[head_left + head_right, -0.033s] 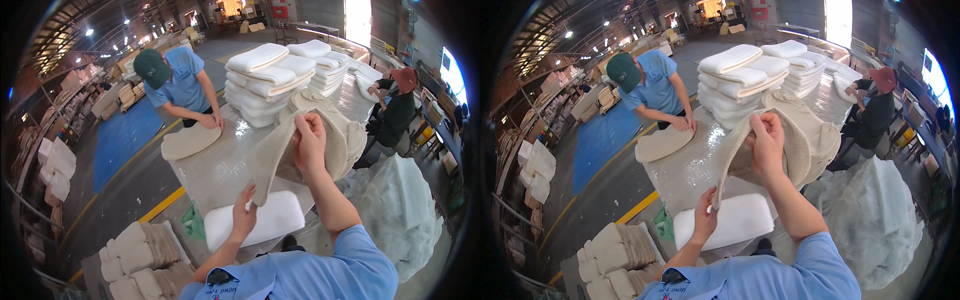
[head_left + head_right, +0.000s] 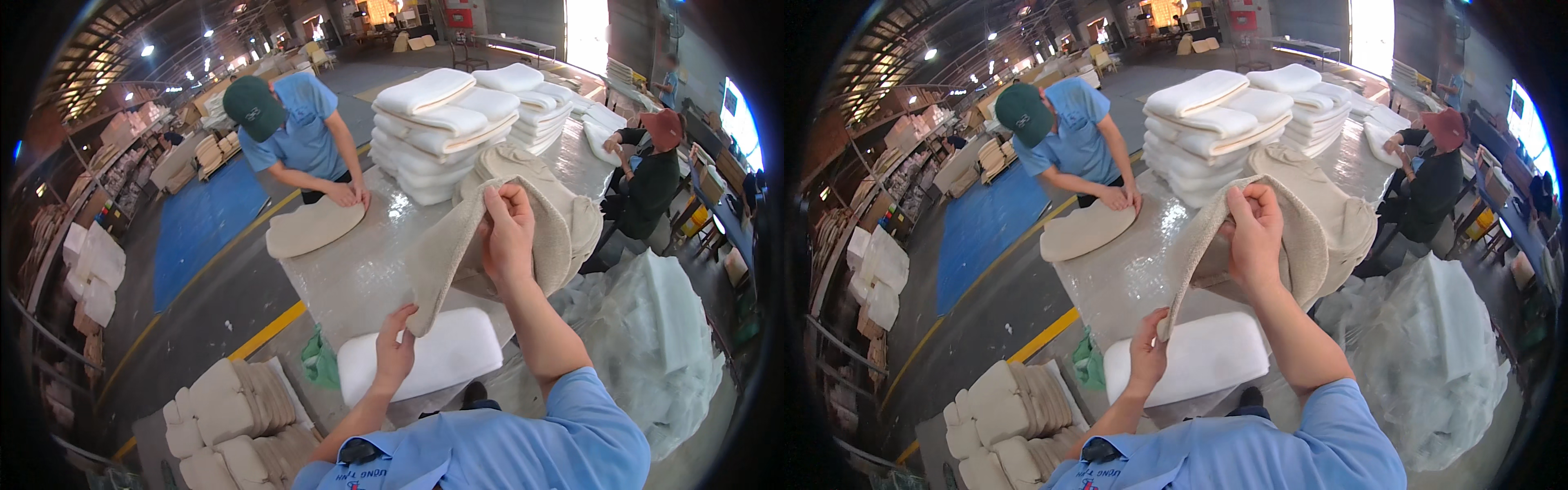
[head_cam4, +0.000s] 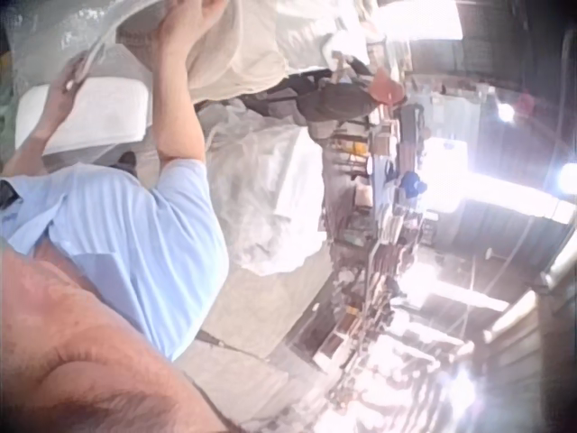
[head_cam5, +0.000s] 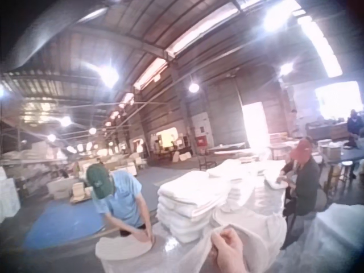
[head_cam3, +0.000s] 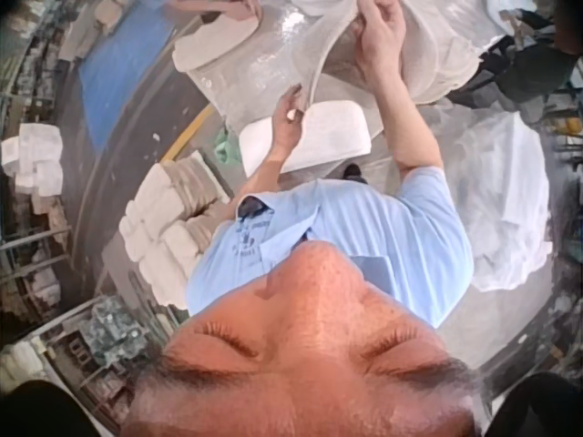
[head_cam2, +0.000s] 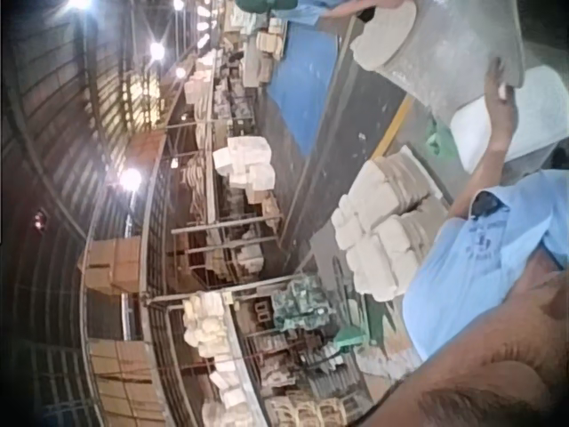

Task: The person inserts white foam inserts into beige fabric cushion covers, aligns edges, and stacks the finished cushions on a table. A coworker performs similar actions nearby.

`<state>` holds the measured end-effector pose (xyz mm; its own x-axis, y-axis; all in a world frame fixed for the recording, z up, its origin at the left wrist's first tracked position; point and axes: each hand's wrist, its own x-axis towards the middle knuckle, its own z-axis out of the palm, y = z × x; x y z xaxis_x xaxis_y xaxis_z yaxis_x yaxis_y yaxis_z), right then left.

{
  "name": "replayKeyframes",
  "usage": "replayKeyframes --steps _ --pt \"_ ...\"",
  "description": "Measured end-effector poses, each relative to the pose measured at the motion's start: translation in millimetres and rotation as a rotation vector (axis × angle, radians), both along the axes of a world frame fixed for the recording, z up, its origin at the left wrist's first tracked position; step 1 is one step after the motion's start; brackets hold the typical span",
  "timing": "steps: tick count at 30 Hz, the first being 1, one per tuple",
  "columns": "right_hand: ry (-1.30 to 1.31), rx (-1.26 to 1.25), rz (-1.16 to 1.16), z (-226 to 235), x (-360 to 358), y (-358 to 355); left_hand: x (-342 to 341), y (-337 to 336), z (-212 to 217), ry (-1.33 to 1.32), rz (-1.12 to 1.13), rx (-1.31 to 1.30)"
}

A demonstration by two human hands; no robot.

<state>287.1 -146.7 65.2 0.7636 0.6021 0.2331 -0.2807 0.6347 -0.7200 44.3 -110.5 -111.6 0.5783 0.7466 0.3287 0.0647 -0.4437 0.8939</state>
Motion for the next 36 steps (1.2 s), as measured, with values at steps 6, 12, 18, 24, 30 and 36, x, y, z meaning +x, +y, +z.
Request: replayKeyframes --steps 6,12,18,24,30,36 --pt "-0.428 -0.175 -0.176 -33.0 -40.4 25.4 -80.5 4.3 33.1 -0.468 -0.198 -0.741" --pt "-0.799 -0.621 0.274 -109.8 -88.4 6.7 -111.6 18.2 36.3 -0.549 -0.104 -0.914" --pt "-1.052 -0.536 0.57 -137.9 -172.9 -11.0 -133.9 35.9 -4.3 -0.395 -0.092 -1.014" --pt "-0.826 -0.655 0.558 -146.2 -176.7 10.2 -114.3 26.9 8.8 -0.218 -0.163 -0.455" --pt "-1.043 -0.633 0.314 -136.2 -152.6 21.5 -119.6 41.0 31.8 -0.002 -0.156 -0.492" --pt "-1.27 -0.567 0.545 -68.1 -152.6 26.7 -124.4 45.8 56.8 -0.038 -0.009 -0.363"
